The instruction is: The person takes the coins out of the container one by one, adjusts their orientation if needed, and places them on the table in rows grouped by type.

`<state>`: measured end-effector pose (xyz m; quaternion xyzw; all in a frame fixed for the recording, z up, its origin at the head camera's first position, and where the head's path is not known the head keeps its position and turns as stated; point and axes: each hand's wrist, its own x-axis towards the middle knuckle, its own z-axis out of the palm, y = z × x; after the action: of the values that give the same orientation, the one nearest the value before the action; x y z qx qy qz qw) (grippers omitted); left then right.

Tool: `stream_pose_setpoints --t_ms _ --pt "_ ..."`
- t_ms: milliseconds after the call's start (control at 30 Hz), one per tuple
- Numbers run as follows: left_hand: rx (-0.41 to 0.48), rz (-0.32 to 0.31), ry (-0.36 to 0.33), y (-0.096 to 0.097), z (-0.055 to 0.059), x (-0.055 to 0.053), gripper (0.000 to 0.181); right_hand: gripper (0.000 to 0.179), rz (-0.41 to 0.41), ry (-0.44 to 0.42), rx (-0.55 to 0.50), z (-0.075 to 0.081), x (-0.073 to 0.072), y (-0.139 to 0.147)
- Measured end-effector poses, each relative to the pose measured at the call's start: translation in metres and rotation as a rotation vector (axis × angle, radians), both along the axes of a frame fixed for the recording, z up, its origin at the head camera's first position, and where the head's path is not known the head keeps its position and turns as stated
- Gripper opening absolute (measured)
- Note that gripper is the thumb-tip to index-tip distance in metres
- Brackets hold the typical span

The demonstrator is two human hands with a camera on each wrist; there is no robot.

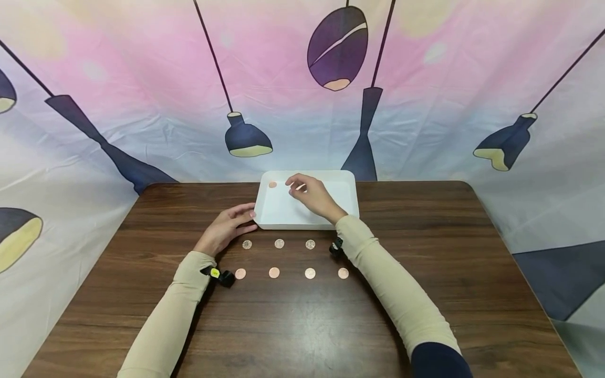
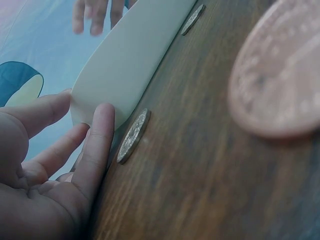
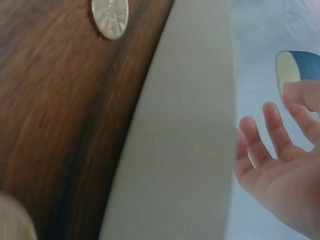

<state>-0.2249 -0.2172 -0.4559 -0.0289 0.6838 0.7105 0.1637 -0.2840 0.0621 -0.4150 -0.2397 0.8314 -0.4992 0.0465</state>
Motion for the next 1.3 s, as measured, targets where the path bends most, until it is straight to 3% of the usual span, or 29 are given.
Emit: stream_pose_setpoints --t_ms 367,733,1033,1167,1300 --pt "-0.003 0.0 0.004 -0.001 0.0 -0.002 0.054 0.027 -0.063 -0.033 0.117 -0.017 -0.021 -0.04" --pt "-0.002 -0.002 0.002 0.001 0.001 0.0 0.054 0.039 -0.101 -0.044 0.366 -0.028 -0.035 -0.062" --pt "0.007 -0.001 0.0 0.001 0.0 -0.001 0.052 0.047 -0.107 -0.132 0.55 -0.034 -0.049 -0.071" --pt "0.003 0.0 0.004 0.001 0.0 -0.002 0.052 0.047 -0.087 -0.117 0.566 -0.03 -0.045 -0.071" --pt "-0.001 0.0 0.001 0.0 0.0 -0.002 0.053 0.043 -0.049 -0.116 0.481 -0.025 -0.04 -0.063"
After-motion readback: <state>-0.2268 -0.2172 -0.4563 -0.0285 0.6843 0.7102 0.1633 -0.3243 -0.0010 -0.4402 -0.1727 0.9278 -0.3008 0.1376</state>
